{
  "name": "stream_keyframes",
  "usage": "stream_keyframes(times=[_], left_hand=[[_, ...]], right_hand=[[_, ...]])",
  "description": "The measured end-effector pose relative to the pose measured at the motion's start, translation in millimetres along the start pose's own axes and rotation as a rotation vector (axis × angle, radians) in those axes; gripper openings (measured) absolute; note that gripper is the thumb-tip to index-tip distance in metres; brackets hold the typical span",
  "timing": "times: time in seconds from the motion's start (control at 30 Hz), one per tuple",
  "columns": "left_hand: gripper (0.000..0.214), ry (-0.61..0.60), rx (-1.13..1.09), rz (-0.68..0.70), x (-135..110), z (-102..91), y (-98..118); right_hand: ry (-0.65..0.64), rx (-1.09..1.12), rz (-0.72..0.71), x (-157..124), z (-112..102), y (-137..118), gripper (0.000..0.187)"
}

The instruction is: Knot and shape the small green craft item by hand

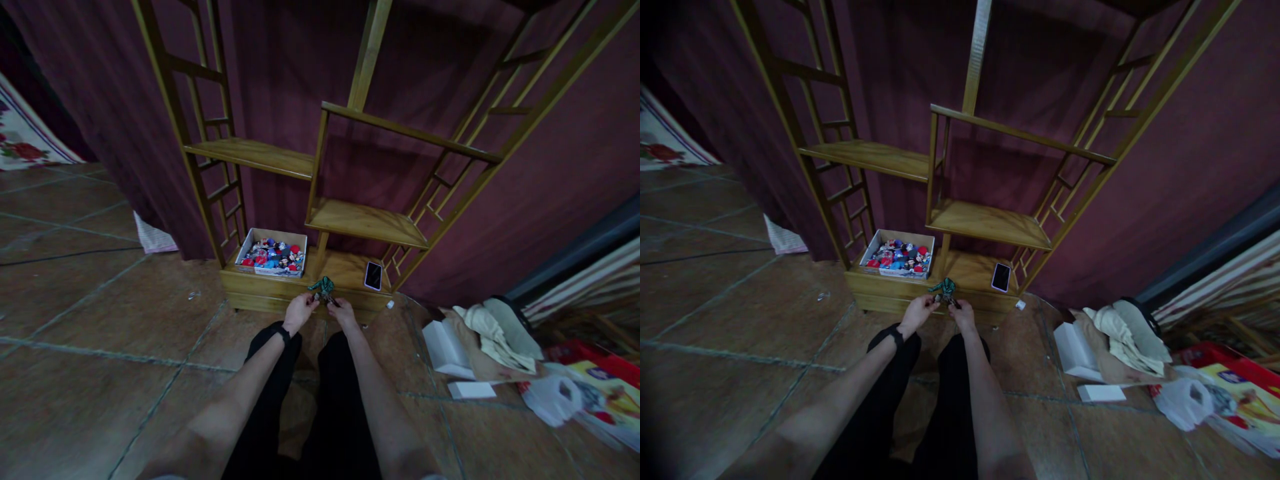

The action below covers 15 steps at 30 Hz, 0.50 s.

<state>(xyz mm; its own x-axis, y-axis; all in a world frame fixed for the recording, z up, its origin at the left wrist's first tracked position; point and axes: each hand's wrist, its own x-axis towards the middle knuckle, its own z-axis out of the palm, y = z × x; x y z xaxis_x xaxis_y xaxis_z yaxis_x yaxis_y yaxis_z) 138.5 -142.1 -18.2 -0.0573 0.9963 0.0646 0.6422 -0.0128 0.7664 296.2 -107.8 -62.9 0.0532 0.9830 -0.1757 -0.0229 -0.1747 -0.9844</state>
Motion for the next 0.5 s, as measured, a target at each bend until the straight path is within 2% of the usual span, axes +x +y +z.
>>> stream_keyframes(times=[0.2,0.5], left_hand=[[0.030,-0.002,0.237,0.020,-13,-3.8,17],[0.030,-0.015,0.392,0.044,-21,-7.8,29]], right_hand=[[0.023,0.063,0.018,-3,-1,-4,0.029],[-0.034,0.083,0.039,-5,-1,-14,0.022]])
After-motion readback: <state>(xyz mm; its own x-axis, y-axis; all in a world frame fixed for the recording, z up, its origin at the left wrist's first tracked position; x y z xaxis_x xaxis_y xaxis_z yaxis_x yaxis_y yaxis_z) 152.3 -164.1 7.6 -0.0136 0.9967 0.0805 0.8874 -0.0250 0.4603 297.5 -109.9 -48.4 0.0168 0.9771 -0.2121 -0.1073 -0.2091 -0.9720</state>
